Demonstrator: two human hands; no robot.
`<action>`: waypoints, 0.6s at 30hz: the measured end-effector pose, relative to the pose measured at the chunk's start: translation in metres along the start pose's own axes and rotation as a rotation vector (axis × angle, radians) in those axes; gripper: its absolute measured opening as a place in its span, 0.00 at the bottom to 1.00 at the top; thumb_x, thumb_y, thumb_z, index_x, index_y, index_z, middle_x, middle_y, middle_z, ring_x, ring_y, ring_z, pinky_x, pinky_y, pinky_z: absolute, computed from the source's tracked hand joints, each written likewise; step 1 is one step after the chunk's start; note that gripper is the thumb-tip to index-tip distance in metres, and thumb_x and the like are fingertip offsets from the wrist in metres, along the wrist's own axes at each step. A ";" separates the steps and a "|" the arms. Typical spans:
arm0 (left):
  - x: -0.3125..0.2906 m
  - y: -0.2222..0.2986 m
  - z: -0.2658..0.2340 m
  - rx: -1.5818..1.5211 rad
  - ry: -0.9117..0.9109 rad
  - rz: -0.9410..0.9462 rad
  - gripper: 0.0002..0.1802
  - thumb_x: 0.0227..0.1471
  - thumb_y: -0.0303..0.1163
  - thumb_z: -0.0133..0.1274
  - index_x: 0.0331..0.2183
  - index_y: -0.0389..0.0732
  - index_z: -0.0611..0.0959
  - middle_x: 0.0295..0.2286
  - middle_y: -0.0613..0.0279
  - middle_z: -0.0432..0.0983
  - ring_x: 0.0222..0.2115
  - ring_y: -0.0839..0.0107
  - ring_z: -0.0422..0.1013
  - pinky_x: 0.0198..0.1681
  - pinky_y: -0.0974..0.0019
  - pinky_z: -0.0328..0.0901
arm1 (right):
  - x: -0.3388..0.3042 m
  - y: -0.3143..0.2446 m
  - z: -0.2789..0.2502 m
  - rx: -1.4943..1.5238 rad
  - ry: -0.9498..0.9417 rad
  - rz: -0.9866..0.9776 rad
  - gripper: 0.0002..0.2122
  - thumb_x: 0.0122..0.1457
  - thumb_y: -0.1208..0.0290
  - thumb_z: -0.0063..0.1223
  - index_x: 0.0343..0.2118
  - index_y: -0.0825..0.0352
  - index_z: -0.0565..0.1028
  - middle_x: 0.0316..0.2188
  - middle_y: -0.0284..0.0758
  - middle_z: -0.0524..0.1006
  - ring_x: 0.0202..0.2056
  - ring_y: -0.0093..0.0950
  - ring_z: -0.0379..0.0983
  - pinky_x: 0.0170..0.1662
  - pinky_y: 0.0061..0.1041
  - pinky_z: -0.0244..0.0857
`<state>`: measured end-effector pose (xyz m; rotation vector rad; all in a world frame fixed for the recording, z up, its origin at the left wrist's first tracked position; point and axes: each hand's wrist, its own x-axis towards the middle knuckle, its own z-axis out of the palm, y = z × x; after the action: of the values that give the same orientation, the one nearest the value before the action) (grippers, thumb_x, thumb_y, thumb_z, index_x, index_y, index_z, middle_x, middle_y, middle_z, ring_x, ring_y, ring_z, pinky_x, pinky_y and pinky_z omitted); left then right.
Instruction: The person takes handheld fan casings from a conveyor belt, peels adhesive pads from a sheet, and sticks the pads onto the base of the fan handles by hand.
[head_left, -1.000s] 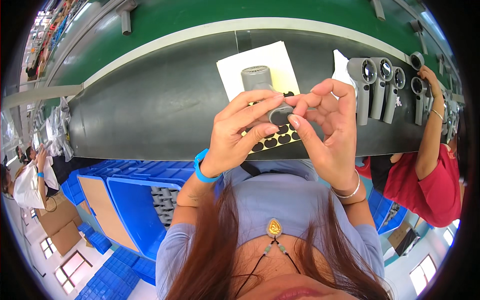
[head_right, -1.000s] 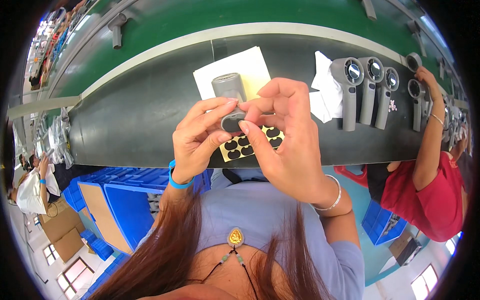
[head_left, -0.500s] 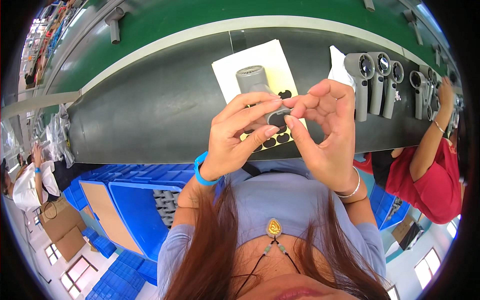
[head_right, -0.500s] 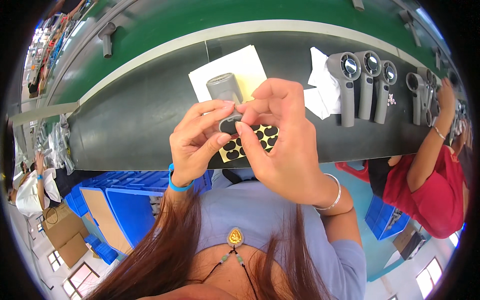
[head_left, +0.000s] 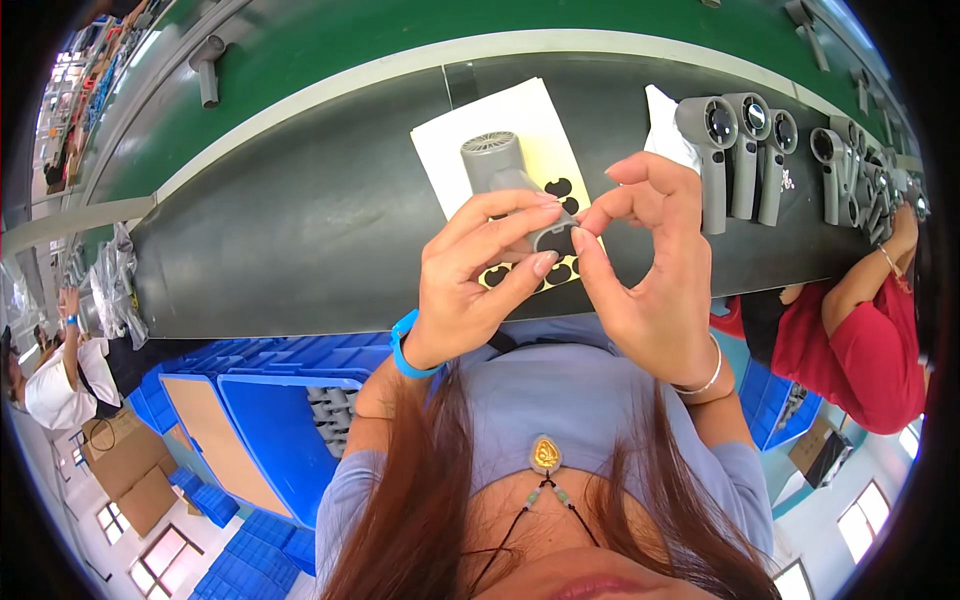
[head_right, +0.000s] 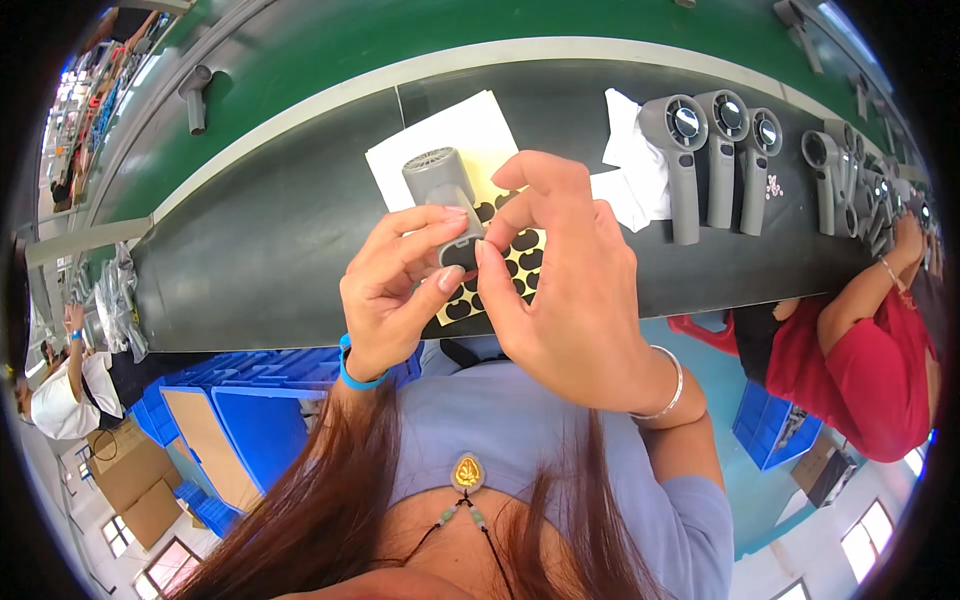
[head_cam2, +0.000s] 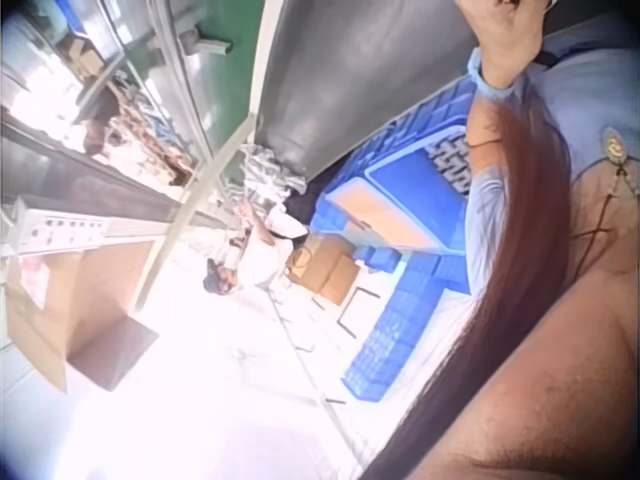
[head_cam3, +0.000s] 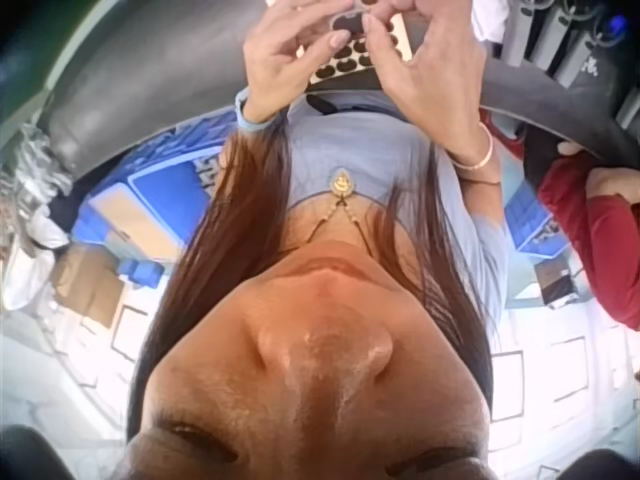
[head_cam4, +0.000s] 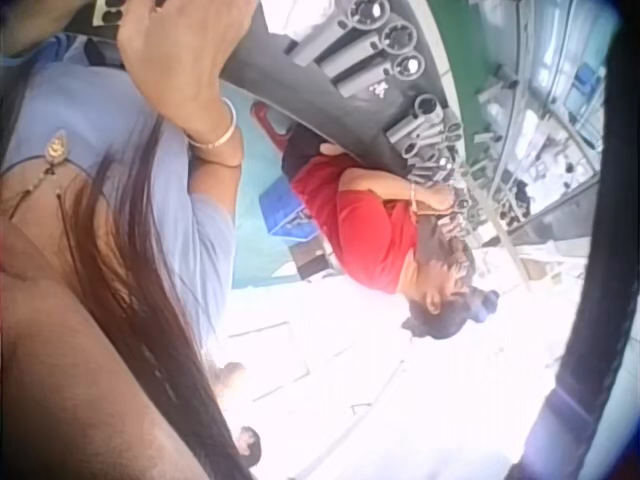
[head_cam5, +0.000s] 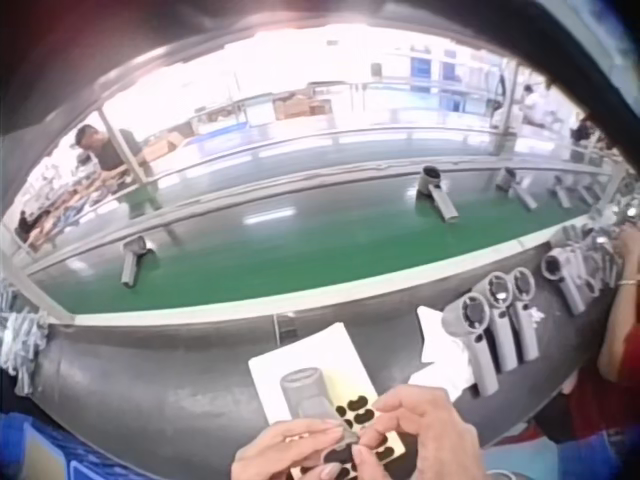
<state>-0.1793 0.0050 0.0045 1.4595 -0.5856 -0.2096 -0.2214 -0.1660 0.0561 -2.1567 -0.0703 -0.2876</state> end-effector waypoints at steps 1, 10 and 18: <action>0.000 0.000 -0.001 0.000 -0.001 0.000 0.19 0.49 0.16 0.54 0.46 0.33 0.79 0.46 0.52 0.70 0.42 0.66 0.74 0.40 0.69 0.75 | 0.000 -0.001 0.000 -0.003 0.000 -0.001 0.21 0.50 0.84 0.55 0.47 0.69 0.62 0.25 0.33 0.74 0.31 0.24 0.73 0.43 0.24 0.64; 0.007 -0.010 -0.013 -0.168 0.136 0.022 0.16 0.45 0.12 0.57 0.39 0.33 0.78 0.47 0.45 0.71 0.45 0.62 0.72 0.47 0.63 0.70 | 0.007 0.018 -0.002 -0.156 0.046 -0.007 0.32 0.45 0.71 0.68 0.53 0.64 0.61 0.38 0.35 0.71 0.38 0.27 0.70 0.42 0.28 0.62; 0.195 -0.114 -0.086 0.715 0.041 0.412 0.13 0.45 0.21 0.60 0.37 0.37 0.80 0.35 0.60 0.80 0.33 0.67 0.76 0.36 0.69 0.69 | 0.022 0.090 0.023 -0.192 0.114 0.129 0.17 0.52 0.75 0.60 0.45 0.67 0.70 0.38 0.37 0.73 0.34 0.28 0.73 0.37 0.26 0.66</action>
<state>0.0515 -0.0274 -0.0584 1.9719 -0.9719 0.3944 -0.1820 -0.1994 -0.0243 -2.3181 0.1668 -0.3539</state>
